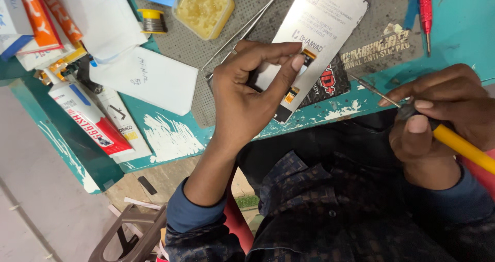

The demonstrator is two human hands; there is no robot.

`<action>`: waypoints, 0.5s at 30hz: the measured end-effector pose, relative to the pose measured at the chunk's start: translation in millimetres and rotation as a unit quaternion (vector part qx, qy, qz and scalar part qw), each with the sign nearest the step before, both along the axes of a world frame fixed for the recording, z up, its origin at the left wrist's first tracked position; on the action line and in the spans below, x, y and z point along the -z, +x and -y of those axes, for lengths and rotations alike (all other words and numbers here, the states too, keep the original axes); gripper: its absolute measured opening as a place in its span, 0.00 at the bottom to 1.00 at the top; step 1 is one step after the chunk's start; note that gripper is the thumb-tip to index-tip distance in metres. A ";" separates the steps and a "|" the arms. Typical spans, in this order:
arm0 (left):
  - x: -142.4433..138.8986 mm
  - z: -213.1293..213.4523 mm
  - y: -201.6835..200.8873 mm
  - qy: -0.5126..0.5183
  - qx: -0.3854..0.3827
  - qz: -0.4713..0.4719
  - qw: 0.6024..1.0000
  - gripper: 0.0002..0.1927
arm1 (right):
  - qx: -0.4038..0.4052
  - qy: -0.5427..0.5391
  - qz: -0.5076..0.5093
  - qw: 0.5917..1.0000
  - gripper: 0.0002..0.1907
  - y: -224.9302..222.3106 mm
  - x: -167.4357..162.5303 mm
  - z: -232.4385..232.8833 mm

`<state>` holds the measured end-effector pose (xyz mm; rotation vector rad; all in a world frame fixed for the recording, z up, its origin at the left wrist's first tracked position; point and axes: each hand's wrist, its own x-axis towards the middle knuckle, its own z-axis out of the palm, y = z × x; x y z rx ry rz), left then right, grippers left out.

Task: The person uses a soldering iron to work on a small electronic component, likely a phone battery connector, on a repair bench. They hold the component with one hand and apply the soldering iron with the other, focusing on specific connection points.

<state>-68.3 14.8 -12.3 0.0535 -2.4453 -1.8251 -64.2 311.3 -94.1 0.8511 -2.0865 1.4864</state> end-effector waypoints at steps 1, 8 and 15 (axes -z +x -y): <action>-0.4 1.0 0.0 -0.014 0.006 0.000 1.000 0.09 | 0.002 0.008 -0.001 1.000 0.13 2.1 0.6 -1.4; -3.8 7.0 -1.1 -0.054 0.065 -0.023 0.996 0.07 | 0.022 -0.001 0.098 0.995 0.17 17.4 -0.5 2.8; -11.2 11.0 6.5 -0.226 0.062 -0.194 0.953 0.07 | 0.017 -0.020 0.025 0.999 0.19 8.3 -5.2 7.3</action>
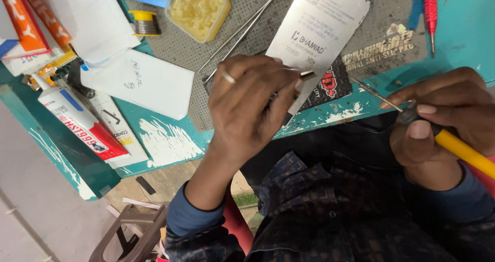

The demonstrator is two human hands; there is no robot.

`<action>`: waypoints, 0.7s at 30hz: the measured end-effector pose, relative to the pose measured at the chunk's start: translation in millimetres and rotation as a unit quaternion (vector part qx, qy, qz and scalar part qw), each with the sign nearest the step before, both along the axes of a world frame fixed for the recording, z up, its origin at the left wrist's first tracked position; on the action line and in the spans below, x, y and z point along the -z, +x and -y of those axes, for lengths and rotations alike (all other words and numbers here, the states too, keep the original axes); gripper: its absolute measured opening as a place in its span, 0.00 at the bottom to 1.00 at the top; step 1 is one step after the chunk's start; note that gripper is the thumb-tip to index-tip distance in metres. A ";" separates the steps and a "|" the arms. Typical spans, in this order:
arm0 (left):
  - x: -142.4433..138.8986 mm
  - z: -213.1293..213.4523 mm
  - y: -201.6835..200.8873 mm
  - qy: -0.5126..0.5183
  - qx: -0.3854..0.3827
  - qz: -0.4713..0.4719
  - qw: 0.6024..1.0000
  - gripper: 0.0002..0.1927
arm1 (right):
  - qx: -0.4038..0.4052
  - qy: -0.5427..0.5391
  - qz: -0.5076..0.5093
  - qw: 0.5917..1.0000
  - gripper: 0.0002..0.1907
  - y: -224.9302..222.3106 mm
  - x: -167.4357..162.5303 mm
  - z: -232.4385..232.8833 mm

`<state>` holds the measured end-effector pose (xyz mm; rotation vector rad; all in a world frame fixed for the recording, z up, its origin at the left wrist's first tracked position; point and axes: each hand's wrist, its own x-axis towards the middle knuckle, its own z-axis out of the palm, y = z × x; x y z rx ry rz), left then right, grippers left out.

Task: The person uses a soldering iron to work on a small electronic component, likely a phone battery connector, on a repair bench. They hold the component with one hand and apply the soldering iron with the other, focusing on specific connection points.

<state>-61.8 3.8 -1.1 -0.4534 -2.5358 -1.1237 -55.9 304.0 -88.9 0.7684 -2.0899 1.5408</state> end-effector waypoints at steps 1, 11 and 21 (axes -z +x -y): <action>-0.2 -0.6 0.4 -0.026 -0.004 -0.027 0.999 0.07 | 0.016 0.031 0.024 0.999 0.18 2.2 0.5 -0.8; 5.1 -2.6 -2.4 -0.141 0.050 -0.027 0.988 0.09 | 0.018 0.014 0.056 0.998 0.15 10.0 11.1 -5.3; -7.0 5.7 -4.0 -0.150 0.084 0.019 0.985 0.17 | -0.036 0.026 -0.061 0.997 0.12 -14.5 -20.1 11.0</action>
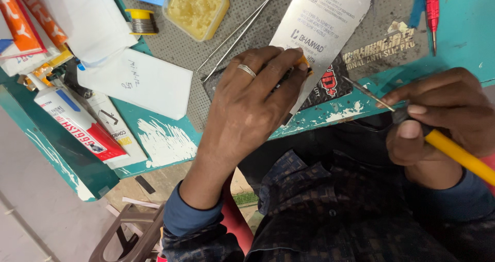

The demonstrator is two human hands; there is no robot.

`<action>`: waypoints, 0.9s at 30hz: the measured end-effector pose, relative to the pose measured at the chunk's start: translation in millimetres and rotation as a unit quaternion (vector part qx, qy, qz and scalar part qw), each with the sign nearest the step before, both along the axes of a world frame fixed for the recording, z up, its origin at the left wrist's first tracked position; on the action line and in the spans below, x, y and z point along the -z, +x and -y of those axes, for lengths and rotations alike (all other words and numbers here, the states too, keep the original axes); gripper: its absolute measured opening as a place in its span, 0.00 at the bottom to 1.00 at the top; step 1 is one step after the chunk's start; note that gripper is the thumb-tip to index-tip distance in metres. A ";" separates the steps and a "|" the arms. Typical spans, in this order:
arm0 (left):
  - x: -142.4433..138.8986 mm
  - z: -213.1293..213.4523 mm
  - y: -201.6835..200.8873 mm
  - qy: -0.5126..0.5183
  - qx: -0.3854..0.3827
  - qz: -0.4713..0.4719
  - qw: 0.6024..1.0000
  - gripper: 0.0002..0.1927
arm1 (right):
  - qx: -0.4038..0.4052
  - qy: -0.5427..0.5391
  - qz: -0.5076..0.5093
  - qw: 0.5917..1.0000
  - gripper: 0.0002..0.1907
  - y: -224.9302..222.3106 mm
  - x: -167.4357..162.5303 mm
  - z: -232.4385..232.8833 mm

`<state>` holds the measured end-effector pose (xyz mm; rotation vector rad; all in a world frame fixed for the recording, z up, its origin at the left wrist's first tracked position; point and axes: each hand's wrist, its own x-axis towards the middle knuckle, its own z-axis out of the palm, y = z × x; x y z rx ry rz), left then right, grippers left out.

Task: The person uses a soldering iron to work on a small electronic component, likely a phone battery connector, on a repair bench. They hold the component with one hand and apply the soldering iron with the other, focusing on specific connection points.

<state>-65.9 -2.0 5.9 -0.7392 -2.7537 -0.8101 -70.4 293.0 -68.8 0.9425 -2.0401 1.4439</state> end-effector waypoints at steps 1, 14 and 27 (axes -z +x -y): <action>-1.4 -0.2 -0.9 0.001 0.001 0.005 1.000 0.17 | -0.014 0.030 0.032 0.999 0.11 -0.2 -7.0 1.2; -10.6 13.9 -22.4 0.024 0.059 0.057 0.996 0.13 | -0.027 0.071 0.017 0.997 0.08 0.6 -5.8 1.3; 0.8 13.8 -21.9 0.064 0.035 0.074 0.995 0.10 | -0.073 0.207 0.005 0.976 0.11 2.4 -48.7 14.1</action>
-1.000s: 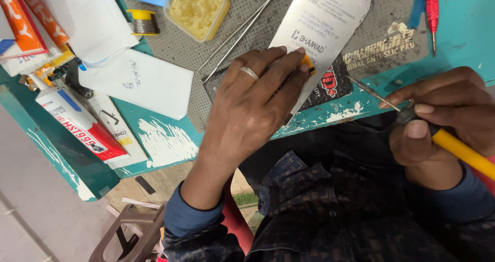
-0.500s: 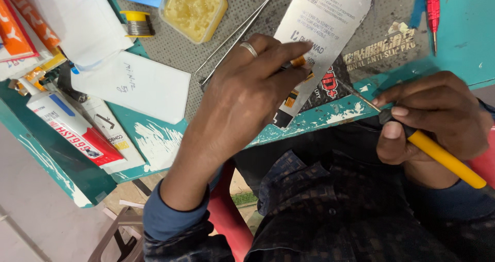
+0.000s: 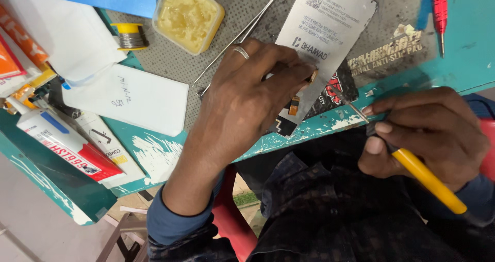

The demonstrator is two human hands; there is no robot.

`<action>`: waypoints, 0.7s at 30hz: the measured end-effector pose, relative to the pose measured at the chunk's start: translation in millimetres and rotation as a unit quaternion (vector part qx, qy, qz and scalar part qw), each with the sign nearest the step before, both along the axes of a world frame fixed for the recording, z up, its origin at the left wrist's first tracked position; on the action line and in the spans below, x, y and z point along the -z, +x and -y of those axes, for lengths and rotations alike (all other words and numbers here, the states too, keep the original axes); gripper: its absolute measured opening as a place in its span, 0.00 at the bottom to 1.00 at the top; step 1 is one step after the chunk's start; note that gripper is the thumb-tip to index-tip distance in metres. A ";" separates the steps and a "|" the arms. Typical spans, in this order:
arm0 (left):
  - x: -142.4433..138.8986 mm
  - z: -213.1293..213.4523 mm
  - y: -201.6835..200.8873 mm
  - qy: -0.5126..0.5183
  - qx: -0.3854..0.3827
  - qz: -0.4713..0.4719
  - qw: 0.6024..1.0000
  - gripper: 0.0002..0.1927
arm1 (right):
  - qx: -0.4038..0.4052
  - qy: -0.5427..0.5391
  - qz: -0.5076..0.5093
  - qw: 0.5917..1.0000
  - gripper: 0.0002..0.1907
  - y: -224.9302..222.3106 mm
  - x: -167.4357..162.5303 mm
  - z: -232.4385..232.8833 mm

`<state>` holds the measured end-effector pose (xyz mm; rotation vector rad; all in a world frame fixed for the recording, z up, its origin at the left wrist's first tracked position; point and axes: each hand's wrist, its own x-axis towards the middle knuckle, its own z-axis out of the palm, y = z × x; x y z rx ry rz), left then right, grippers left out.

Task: The person uses a soldering iron to work on a small electronic component, likely a phone battery connector, on a repair bench. They hold the component with one hand and apply the soldering iron with the other, focusing on specific connection points.

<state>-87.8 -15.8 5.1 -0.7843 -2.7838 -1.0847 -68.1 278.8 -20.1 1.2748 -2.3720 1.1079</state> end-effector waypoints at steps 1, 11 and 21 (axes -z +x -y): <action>0.1 -0.4 0.2 -0.003 0.001 -0.003 1.000 0.09 | 0.004 0.014 0.008 1.000 0.11 0.6 1.5 -2.0; -4.2 -1.9 0.2 -0.014 -0.005 0.010 1.000 0.10 | -0.036 -0.003 0.007 0.999 0.09 -6.6 11.6 -0.4; -13.5 -3.7 -6.6 0.003 -0.004 0.010 1.000 0.13 | -0.040 -0.013 -0.016 0.999 0.09 -9.9 9.4 6.1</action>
